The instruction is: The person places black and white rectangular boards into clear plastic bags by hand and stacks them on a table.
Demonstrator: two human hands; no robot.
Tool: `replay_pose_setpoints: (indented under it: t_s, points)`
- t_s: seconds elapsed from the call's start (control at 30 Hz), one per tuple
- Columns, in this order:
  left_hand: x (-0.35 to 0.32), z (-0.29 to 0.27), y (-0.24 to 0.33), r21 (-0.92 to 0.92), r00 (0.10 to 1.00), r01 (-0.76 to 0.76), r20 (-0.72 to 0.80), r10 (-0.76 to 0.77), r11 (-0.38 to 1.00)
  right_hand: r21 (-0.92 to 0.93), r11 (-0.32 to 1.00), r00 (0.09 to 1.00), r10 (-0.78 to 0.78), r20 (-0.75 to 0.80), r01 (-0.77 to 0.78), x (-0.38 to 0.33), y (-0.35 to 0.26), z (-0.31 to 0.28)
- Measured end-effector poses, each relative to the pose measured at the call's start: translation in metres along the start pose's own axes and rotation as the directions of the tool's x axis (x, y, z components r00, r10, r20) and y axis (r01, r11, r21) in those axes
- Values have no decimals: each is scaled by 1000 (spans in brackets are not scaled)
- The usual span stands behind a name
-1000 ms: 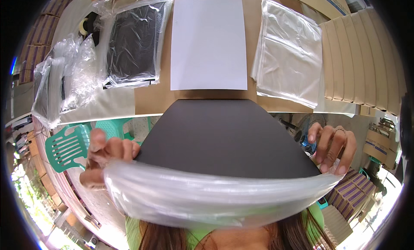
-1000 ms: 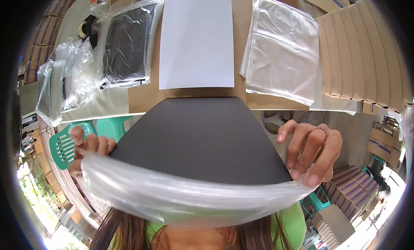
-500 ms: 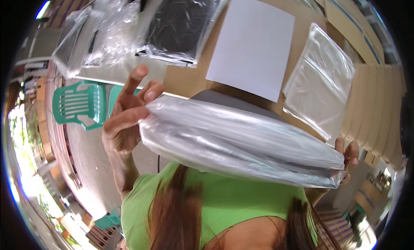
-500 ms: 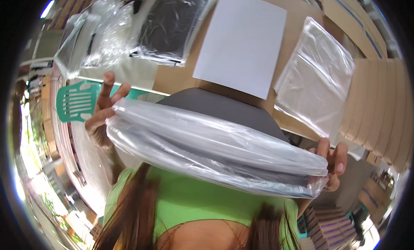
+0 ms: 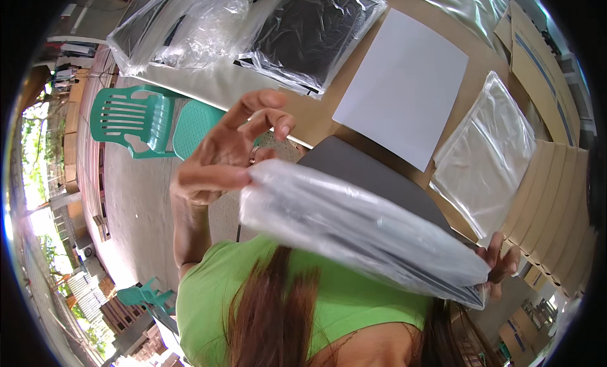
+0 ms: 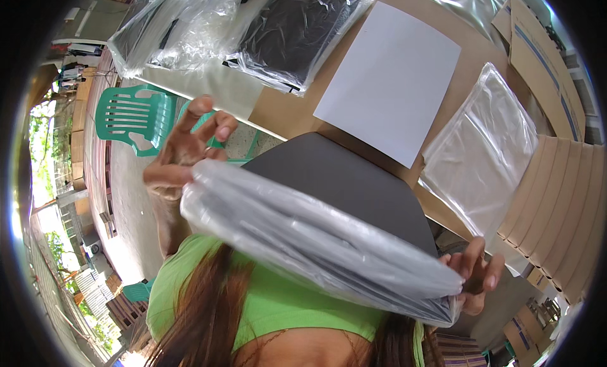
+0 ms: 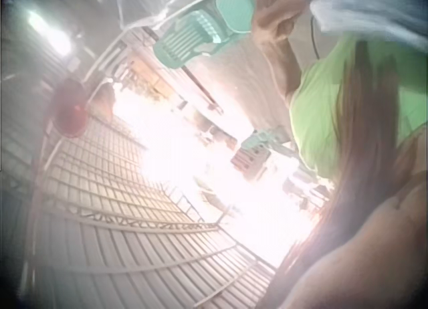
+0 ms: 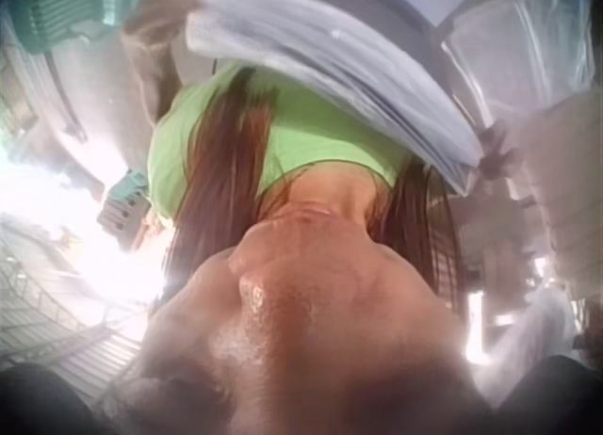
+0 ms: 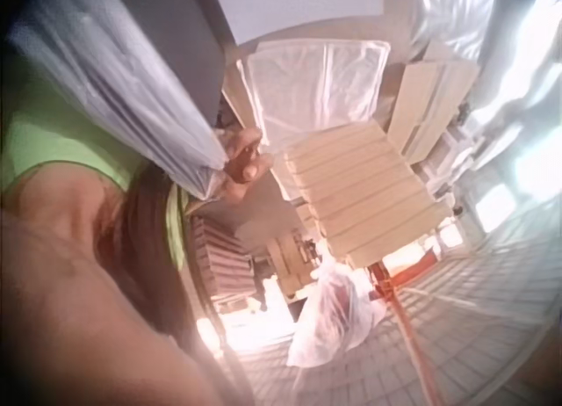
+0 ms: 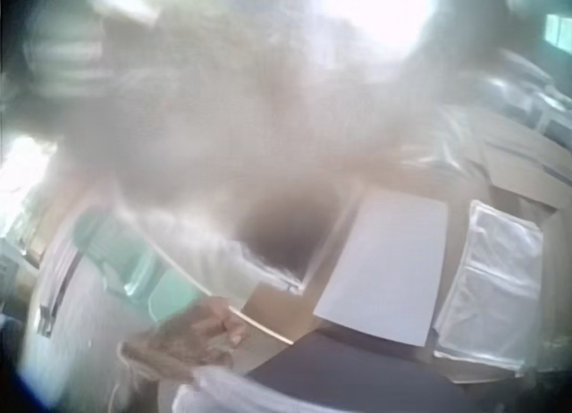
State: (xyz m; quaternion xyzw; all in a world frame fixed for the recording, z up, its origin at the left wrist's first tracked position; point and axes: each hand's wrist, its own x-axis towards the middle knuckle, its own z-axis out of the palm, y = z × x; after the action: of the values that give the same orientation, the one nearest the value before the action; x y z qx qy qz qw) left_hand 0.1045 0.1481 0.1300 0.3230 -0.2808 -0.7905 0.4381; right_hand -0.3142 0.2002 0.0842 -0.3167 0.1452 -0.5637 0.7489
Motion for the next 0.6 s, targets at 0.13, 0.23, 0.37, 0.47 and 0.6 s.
replay_pose_setpoints:
  t_s: [0.13, 0.23, 0.37, 0.47, 0.6]
  points:
    - [-12, 14, 1, -78, 998, -58, 33, 60, 995, -115, 989, 977, -68, 203, 93, -2, -7, -8]
    - [-8, -8, -1, -65, 987, 18, 162, -8, 998, -204, 977, 992, -40, 121, 64, -5, -11, -9]
    - [3, -20, -10, -84, 984, -79, 150, 91, 993, -166, 986, 999, 39, 30, -33, -4, -5, -14]
    - [3, -7, -9, -118, 984, -171, 36, 176, 978, -48, 999, 985, 12, 172, -3, 4, 0, -17]
    - [8, 3, -2, 23, 982, -85, 170, 80, 996, -116, 993, 985, 49, 167, -30, 2, -6, -17]
